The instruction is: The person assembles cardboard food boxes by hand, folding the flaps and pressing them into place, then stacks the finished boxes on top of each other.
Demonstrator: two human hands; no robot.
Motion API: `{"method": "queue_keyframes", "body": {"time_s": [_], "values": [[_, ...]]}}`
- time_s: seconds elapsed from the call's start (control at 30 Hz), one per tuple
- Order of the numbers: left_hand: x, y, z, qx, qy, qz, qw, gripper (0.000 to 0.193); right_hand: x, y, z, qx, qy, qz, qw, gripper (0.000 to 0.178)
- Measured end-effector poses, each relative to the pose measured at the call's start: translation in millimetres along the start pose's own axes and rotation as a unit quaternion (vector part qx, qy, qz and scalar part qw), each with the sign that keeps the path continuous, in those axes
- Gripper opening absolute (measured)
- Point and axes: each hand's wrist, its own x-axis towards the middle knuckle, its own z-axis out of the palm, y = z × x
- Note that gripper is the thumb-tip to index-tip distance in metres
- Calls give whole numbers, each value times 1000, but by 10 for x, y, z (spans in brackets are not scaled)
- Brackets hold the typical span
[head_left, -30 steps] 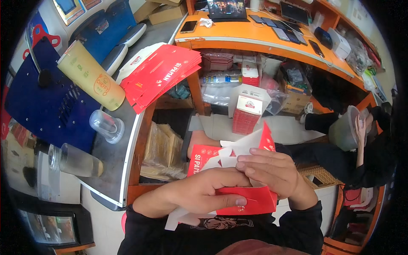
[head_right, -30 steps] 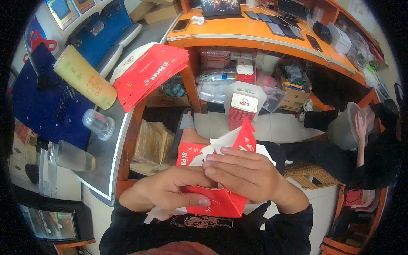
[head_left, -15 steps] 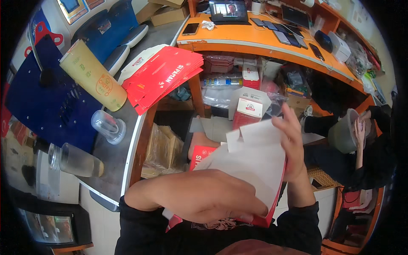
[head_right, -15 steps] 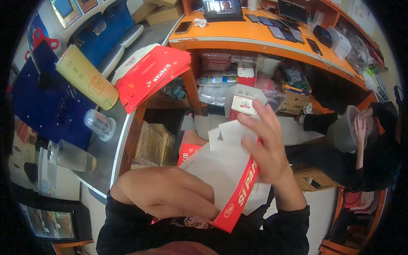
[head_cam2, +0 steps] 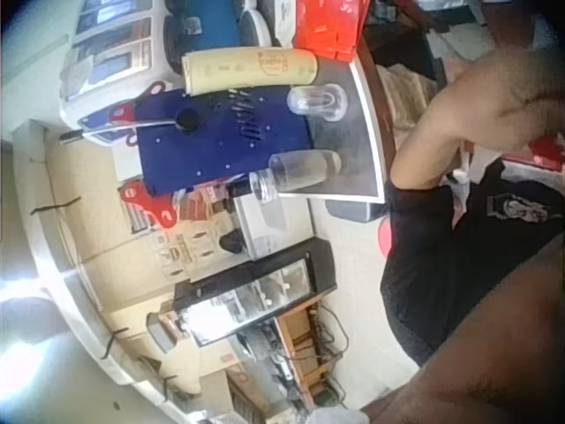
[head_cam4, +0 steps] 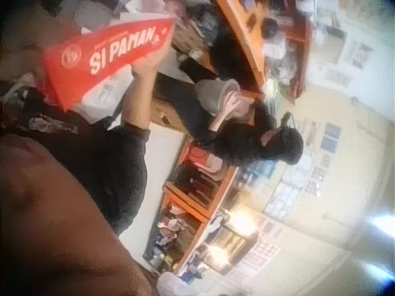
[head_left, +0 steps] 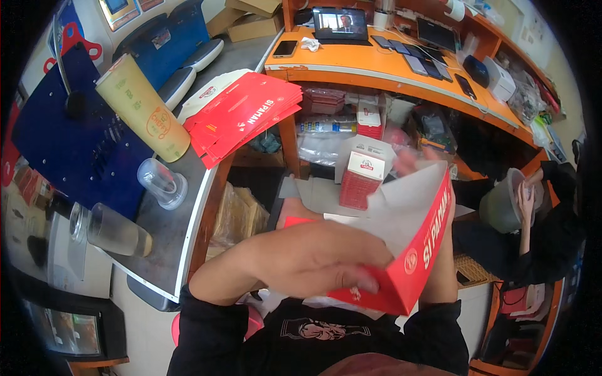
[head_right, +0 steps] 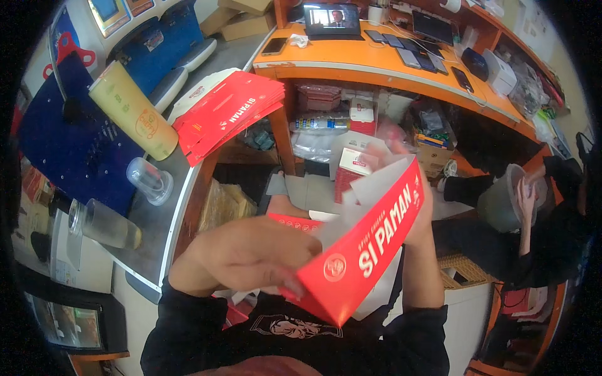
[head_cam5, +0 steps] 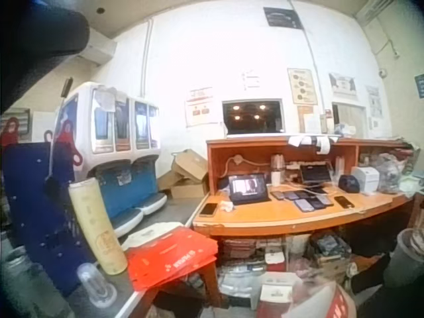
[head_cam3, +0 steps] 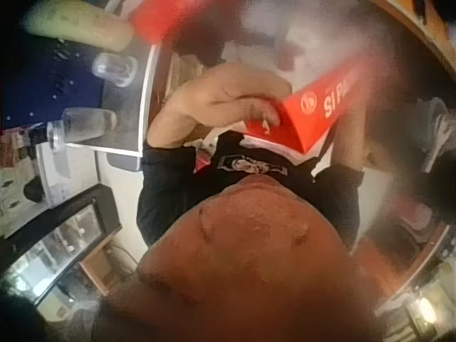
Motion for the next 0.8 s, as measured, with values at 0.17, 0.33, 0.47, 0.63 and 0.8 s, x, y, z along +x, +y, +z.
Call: {"method": "queue_keyframes", "body": {"time_s": [0.17,0.33,0.47,0.63,0.8], "values": [[57,3,65,49,119,-38,991,29,-269,26,-283,93,40,192,976,69],[216,-129,80,60,219,10,974,32,-23,43,-291,40,105,177,978,66],[381,-219,59,175,268,71,945,28,149,-9,104,-321,115,-62,938,74],[727,-477,110,127,352,142,916,21,-240,-466,223,-455,-130,-359,805,63],[910,-557,121,51,305,79,948,28,-329,-727,494,-655,-166,-202,709,77]]}}
